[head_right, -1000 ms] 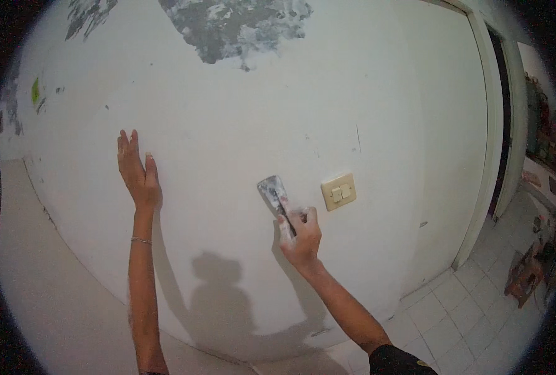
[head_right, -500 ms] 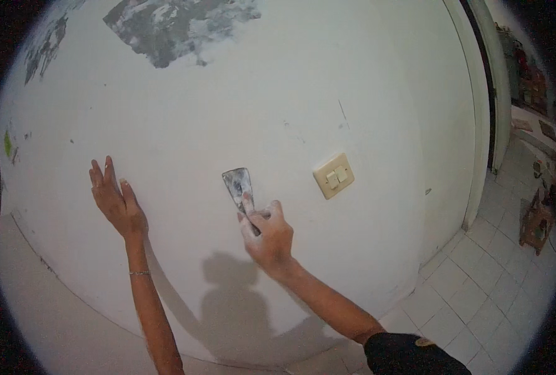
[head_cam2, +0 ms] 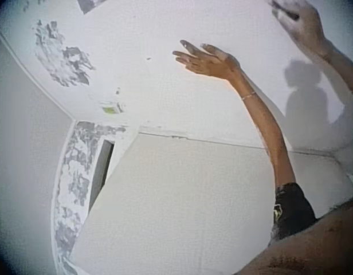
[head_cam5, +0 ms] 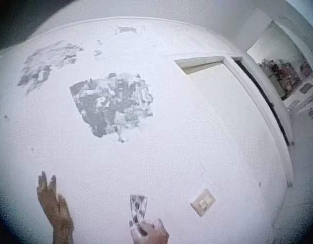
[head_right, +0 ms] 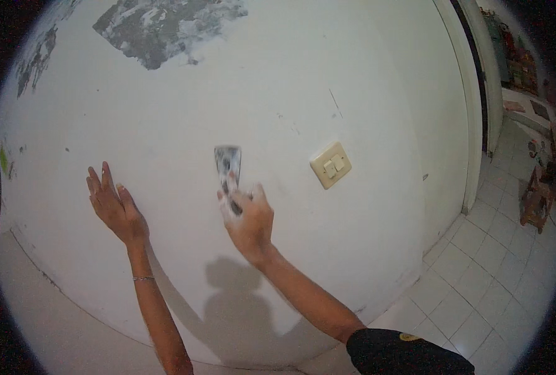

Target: Using a putty knife to apply compound to a hole in the wall.

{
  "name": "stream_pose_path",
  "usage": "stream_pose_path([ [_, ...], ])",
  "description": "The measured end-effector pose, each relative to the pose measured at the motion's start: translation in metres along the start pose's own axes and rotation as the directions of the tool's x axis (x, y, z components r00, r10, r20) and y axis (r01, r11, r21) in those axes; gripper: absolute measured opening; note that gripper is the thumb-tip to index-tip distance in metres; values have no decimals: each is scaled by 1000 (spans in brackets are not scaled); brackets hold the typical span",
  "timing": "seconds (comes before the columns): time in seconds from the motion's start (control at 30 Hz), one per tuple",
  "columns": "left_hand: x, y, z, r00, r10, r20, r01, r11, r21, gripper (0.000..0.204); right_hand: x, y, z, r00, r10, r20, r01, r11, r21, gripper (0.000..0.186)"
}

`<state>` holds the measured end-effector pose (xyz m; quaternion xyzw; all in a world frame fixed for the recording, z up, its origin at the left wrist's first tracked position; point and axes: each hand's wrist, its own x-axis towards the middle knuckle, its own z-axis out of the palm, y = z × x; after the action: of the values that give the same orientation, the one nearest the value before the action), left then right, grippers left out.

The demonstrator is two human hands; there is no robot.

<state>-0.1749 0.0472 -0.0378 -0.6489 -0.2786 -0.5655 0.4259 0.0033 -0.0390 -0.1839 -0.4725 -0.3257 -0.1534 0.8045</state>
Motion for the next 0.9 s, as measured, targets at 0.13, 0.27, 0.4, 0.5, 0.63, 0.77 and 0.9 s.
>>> stream_pose_path([
  [0.13, -1, -2, 1, 1000, -5, -5, 5, 1000, -1, 48, 19, -7, -2, 982, 109, 157, -108, 994, -17, 40],
  [0.27, -1, -3, 1, 1000, -1, -5, 1, 1000, -12, 48, 66, 5, 12, 996, -51, -78, 53, 998, 28, 41],
  [0.4, 0, -1, -2, 1000, 5, 9, -5, 1000, -8, 50, 17, 40, 3, 998, -59, 3, 59, 997, -51, 41],
  [0.5, -1, 0, -5, 1000, -1, 28, 1, 1000, -2, 50, -102, 79, -52, 878, 98, 469, -16, 984, -177, 34],
  [0.63, 2, 19, 1, 998, -66, -5, 66, 997, -37, 52, -243, 154, -195, 468, 153, 871, 222, 933, -283, 50],
  [0.77, 0, 85, 33, 996, -81, 46, 83, 996, -43, 66, -293, 218, -351, 208, 493, 845, 256, 806, -533, 36],
  [0.9, -62, 172, 66, 872, 380, 310, -276, 903, -330, 71, -279, 249, -472, 350, 682, 643, 218, 608, -764, 35],
])
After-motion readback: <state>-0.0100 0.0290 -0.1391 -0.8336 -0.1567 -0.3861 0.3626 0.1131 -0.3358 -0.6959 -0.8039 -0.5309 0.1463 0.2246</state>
